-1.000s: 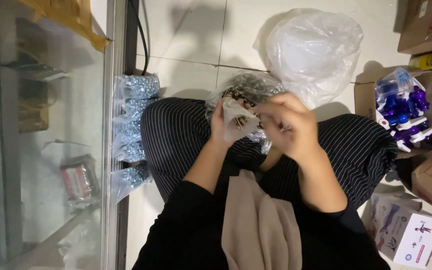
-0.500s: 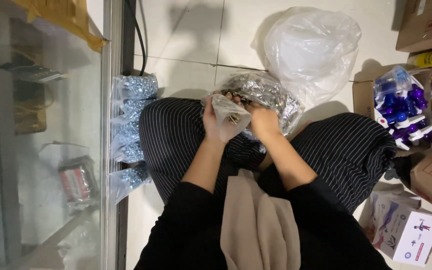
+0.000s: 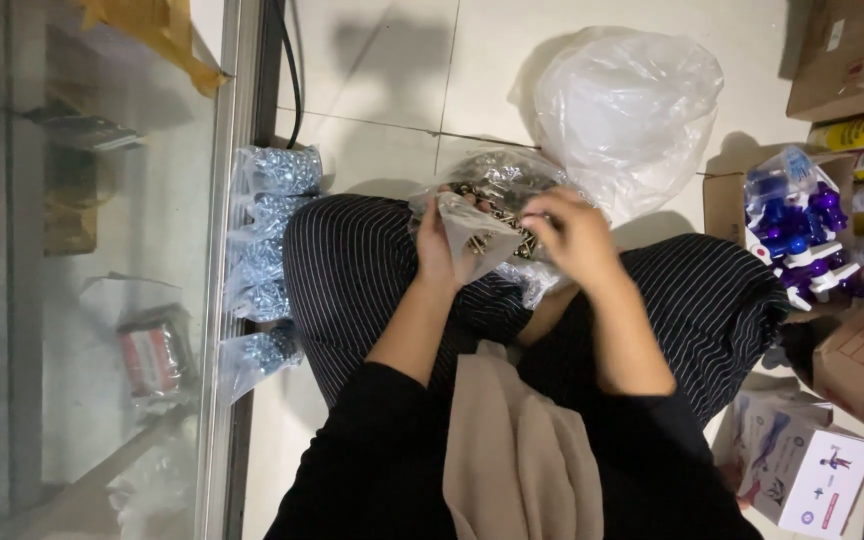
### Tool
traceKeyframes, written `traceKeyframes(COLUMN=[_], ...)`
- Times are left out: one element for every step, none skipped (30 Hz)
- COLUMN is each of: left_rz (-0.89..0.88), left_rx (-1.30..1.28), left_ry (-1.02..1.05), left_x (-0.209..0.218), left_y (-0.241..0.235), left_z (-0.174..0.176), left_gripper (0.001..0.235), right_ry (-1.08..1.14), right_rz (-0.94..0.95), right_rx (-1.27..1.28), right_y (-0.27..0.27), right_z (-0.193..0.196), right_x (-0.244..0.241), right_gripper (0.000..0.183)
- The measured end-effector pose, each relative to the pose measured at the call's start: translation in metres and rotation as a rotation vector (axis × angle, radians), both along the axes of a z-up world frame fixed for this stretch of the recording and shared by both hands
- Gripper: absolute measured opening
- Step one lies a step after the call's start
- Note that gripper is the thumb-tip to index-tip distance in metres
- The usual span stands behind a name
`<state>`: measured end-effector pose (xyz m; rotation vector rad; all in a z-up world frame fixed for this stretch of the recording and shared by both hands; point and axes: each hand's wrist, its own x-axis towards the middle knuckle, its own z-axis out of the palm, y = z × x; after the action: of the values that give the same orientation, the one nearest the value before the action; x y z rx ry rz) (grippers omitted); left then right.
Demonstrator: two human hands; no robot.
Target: Packaging small metal screws into individual plastic bags from a bulk supply on the floor.
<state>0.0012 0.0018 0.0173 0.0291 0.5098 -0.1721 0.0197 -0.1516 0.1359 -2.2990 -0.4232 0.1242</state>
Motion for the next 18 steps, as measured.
traceKeyframes(left_rz=[0.005, -0.013, -0.031, -0.031, -0.036, -0.045, -0.049, -0.044, -0.040, -0.040, -0.056, -0.073, -0.075, -0.065, -0.056, -0.054, -0.062, -0.070], left_rx=[-0.004, 0.013, 0.029, 0.028, 0.053, 0.078, 0.077, 0.072, 0.068, 0.070, 0.113, 0.158, 0.161, 0.141, 0.120, 0.122, 0.121, 0.116], left_ry=[0.001, 0.017, 0.032, 0.030, 0.046, 0.061, 0.057, 0.071, 0.084, 0.084, 0.084, 0.083, 0.081, 0.086, 0.092, 0.092, 0.091, 0.091], left_x=[0.001, 0.002, 0.002, 0.002, 0.002, 0.003, 0.004, 0.003, 0.003, 0.003, 0.002, 0.003, 0.003, 0.003, 0.003, 0.003, 0.003, 0.003], left_y=[0.000, 0.000, 0.000, 0.000, -0.001, -0.001, -0.002, -0.002, -0.002, -0.003, -0.003, -0.003, -0.003, -0.002, -0.001, -0.001, -0.001, -0.002], left_z=[-0.003, -0.005, -0.008, -0.010, -0.012, -0.014, -0.014, -0.014, -0.015, -0.013, -0.012, -0.011, -0.010, -0.008, -0.007, -0.009, -0.010, -0.012], left_gripper=[0.023, 0.023, 0.023, 0.023, 0.025, 0.027, 0.027, 0.028, 0.030, 0.030, 0.030, 0.031, 0.031, 0.029, 0.027, 0.027, 0.028, 0.029], right_ry=[0.001, -0.043, -0.086, -0.088, -0.119, -0.152, -0.156, -0.192, -0.226, -0.227, -0.277, -0.328, -0.331, -0.352, -0.372, -0.374, -0.367, -0.358], right_rz=[0.005, 0.044, 0.082, 0.083, 0.121, 0.155, 0.152, 0.228, 0.303, 0.302, 0.318, 0.331, 0.328, 0.296, 0.264, 0.264, 0.249, 0.234], right_rx=[-0.004, 0.191, 0.386, 0.386, 0.435, 0.483, 0.482, 0.394, 0.305, 0.307, 0.192, 0.078, 0.080, -0.006, -0.091, -0.088, -0.167, -0.248], right_y=[-0.008, -0.017, -0.026, -0.028, -0.030, -0.032, -0.022, -0.011, 0.000, 0.011, 0.022, 0.034, 0.035, 0.038, 0.041, 0.042, 0.043, 0.043], right_z=[0.016, 0.032, 0.048, 0.060, 0.073, 0.085, 0.092, 0.098, 0.104, 0.107, 0.109, 0.112, 0.100, 0.089, 0.078, 0.076, 0.074, 0.073], right_x=[-0.001, -0.001, -0.002, -0.007, -0.011, -0.016, -0.017, -0.019, -0.020, -0.017, -0.014, -0.011, -0.010, -0.009, -0.007, -0.007, -0.007, -0.007], right_gripper=[0.010, 0.011, 0.015, 0.015, 0.016, 0.018, 0.018, 0.013, 0.009, 0.009, 0.008, 0.007, 0.007, 0.010, 0.012, 0.012, 0.011, 0.009])
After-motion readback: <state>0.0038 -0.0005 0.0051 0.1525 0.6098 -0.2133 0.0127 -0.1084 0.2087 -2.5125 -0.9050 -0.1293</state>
